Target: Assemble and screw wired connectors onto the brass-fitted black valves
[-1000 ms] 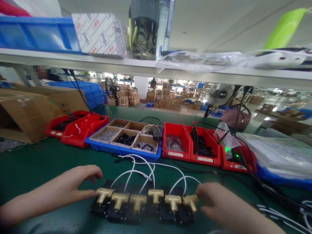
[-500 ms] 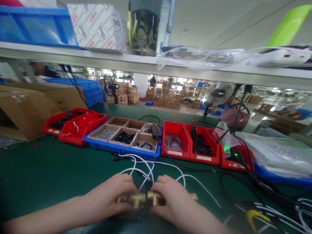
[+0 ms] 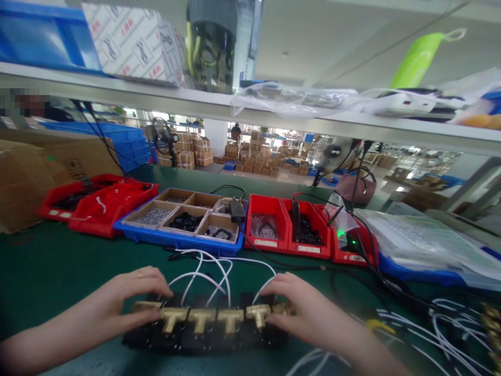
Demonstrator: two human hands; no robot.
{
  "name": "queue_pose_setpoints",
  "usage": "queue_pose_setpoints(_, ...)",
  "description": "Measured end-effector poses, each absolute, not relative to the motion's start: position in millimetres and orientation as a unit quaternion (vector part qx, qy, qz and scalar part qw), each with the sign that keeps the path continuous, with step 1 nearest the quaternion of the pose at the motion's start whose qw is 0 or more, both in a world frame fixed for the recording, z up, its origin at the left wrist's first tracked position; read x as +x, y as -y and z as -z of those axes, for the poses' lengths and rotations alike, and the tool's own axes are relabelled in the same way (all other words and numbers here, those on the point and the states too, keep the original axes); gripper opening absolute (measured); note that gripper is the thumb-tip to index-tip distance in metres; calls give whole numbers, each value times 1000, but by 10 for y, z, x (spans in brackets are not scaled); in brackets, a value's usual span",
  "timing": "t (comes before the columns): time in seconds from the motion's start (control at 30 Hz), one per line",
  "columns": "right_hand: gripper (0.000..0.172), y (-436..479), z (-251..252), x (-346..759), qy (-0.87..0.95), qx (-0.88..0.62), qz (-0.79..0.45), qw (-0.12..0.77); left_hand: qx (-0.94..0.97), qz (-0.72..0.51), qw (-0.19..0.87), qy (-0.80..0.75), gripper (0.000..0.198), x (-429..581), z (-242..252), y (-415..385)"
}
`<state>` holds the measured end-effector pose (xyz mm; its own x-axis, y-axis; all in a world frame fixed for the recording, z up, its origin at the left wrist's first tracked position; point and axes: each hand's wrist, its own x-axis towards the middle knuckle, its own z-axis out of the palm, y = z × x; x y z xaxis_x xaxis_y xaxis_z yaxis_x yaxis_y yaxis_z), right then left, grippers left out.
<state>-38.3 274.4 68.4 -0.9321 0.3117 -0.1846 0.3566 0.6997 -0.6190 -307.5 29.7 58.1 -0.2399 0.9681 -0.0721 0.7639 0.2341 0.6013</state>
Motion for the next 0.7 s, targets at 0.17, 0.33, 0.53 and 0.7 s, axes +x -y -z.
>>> queue_pose_setpoints(0.17,39,-2720,-460,-348,-916,161,365,37,526,-258,256,-769,28,-3264,-402,-59)
queue_pose_setpoints(0.33,34,-2667,-279,-427,-915,160,369,7,518,-253,283,-766,35,-3143,-298,-135)
queue_pose_setpoints(0.53,33,-2634,-320,-332,-898,209,388,4,511,-240,298,-770,31,-3093,-364,-233)
queue_pose_setpoints(0.7,36,-2580,-344,-303,-890,226,396,5,501,-255,332,-757,32,-3032,-385,-348)
